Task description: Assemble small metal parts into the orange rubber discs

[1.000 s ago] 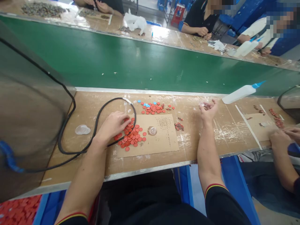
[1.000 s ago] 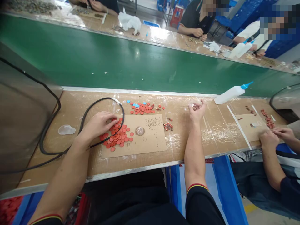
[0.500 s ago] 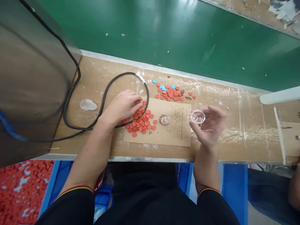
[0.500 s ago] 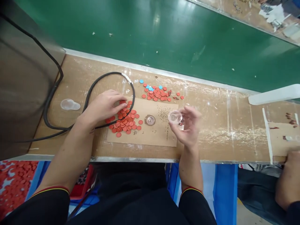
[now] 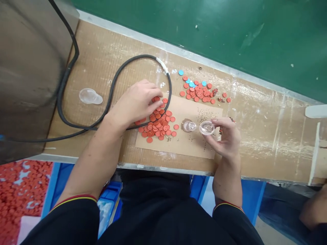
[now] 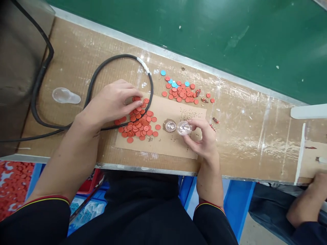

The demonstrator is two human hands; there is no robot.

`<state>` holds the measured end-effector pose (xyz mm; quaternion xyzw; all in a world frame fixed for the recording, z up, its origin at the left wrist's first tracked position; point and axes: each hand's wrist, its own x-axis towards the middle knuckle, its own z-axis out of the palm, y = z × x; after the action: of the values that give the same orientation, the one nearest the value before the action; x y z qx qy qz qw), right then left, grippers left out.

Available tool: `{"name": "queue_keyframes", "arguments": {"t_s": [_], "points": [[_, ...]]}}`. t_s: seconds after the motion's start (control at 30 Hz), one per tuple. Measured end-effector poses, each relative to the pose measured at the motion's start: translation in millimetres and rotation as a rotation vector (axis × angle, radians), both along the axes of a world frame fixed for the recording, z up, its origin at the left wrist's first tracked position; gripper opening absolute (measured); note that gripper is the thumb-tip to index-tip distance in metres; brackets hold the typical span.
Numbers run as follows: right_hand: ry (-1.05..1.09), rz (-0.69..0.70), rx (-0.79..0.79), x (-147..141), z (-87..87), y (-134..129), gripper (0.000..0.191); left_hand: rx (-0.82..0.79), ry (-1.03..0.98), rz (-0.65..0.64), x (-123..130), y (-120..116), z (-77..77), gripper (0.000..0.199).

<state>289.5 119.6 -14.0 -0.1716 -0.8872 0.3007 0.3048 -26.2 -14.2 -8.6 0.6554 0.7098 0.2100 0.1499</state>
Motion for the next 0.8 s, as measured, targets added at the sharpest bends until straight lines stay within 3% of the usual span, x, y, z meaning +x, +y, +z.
{"name": "queue_keyframes", "arguments": {"t_s": [0.2,0.8], "points": [[-0.060,0.018,0.019,-3,2.5,-1,0.036,0.048,-0.008,0.001,1,0,-5.8,0.030],[-0.063,0.053,0.064,-6,1.8,0,0.045,0.076,-0.056,0.018,-1,2,-13.3,0.027]]}}
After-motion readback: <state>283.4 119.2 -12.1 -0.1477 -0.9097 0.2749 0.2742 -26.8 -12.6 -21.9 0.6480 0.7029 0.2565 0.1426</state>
